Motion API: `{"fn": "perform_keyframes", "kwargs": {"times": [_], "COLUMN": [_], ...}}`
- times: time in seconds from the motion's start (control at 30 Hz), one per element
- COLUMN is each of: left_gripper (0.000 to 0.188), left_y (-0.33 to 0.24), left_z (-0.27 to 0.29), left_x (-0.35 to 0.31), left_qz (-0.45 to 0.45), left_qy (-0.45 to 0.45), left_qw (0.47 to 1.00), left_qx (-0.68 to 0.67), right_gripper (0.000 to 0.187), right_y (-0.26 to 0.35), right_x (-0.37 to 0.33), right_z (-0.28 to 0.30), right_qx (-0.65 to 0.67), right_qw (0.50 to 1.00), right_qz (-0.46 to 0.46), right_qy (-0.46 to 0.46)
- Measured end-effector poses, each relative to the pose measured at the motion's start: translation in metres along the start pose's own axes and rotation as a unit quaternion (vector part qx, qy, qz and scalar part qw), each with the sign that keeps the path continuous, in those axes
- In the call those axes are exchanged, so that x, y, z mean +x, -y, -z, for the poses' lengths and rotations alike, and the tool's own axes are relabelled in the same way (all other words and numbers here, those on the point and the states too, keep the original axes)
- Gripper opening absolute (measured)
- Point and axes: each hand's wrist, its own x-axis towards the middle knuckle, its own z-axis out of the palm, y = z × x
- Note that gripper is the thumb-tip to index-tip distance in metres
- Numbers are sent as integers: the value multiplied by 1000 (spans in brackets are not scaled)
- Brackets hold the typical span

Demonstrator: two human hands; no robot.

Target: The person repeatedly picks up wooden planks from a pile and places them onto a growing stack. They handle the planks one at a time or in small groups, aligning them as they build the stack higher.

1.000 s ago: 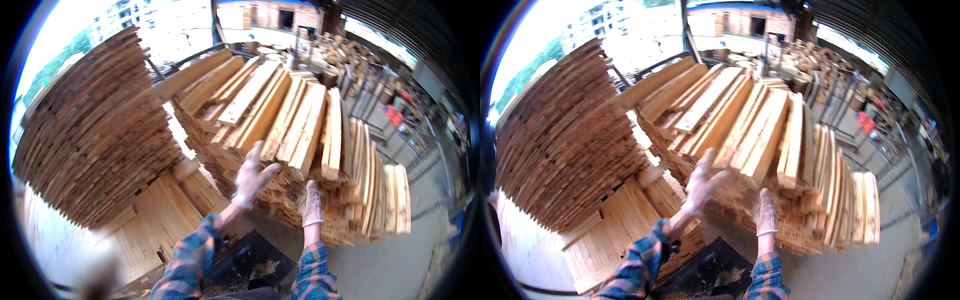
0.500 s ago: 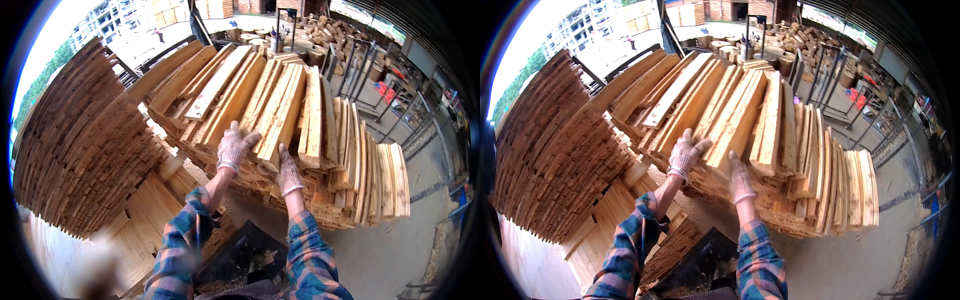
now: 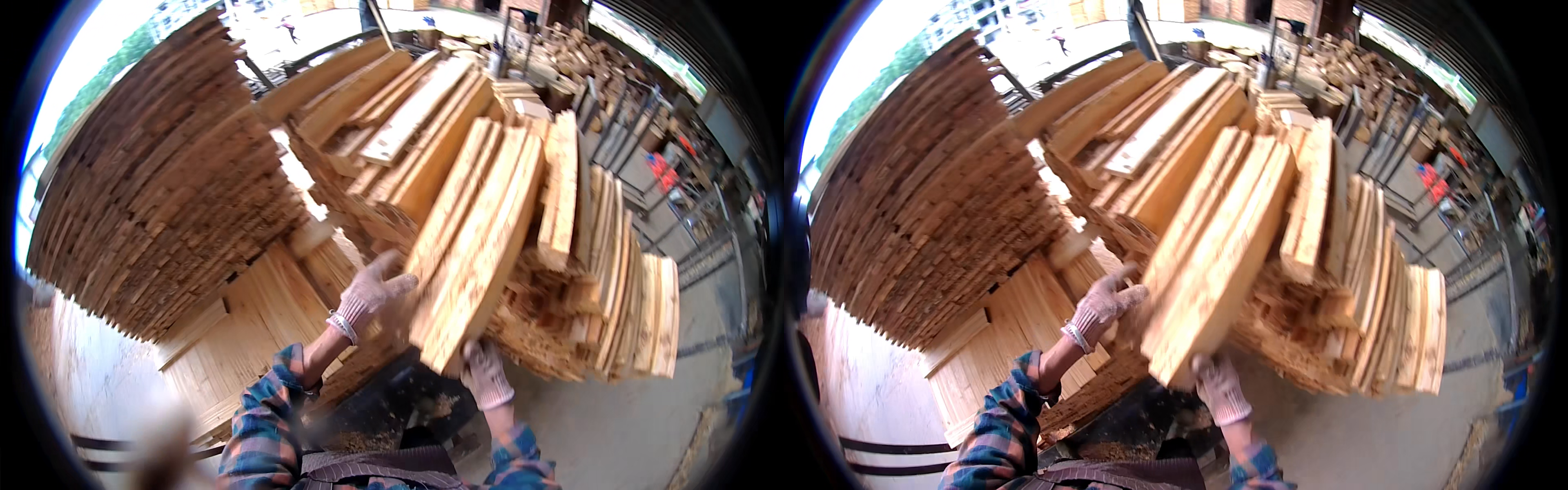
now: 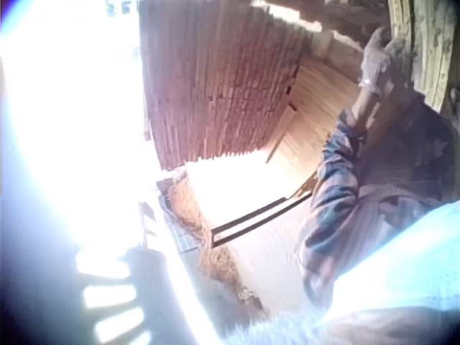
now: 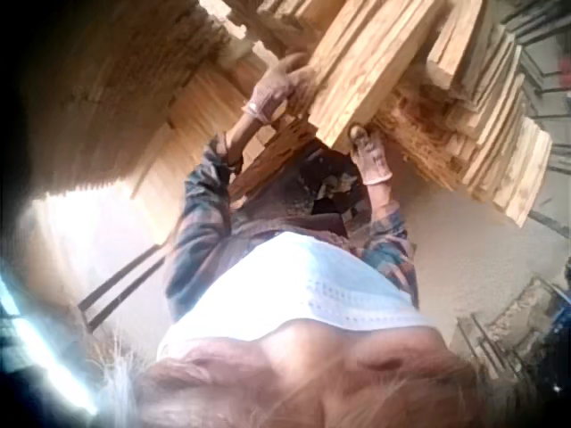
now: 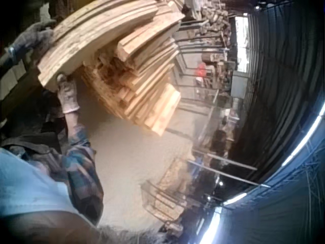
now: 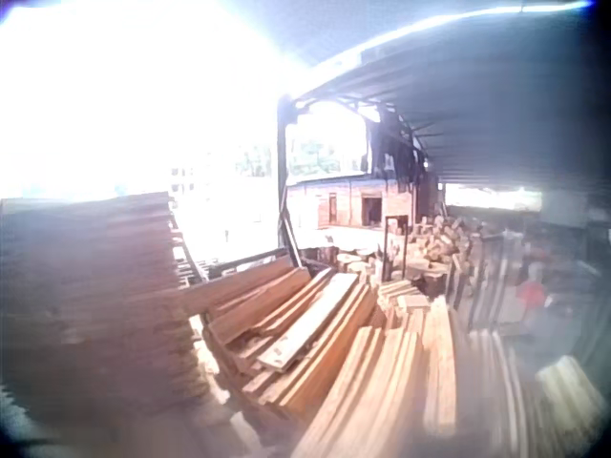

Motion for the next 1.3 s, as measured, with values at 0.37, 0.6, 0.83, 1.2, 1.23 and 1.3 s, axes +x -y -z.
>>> {"fn": "perform_keyframes", "kwargs": {"times": [0.37, 0.6, 0.83, 1.2, 1.23, 1.3], "left_gripper": [64, 84, 84, 89, 94, 97], "left_y": [95, 134, 168, 377, 406, 449], "left_z": [-107, -123, 4, 278, 295, 304], "left_x": [-24, -69, -185, -382, -405, -440], "left_qz": [138, 167, 149, 198, 244, 446], "left_qy": [207, 187, -38, -438, -454, -457], "left_qw": [851, 801, 909, 807, 799, 751], "left_qx": [-463, -543, -388, -343, -309, 167], "right_gripper": [84, 101, 81, 63, 63, 49], "right_y": [-41, -89, -161, -421, -444, -454], "right_x": [-16, -62, -68, -50, -58, -74], "right_z": [109, 94, -12, -401, -439, -522], "right_qx": [-330, -118, 61, 38, 72, -142], "right_qw": [939, 976, 966, 876, 856, 772], "right_qz": [-72, -115, -245, -383, -424, -571], "right_qy": [-68, -139, 45, 289, 287, 241]}}
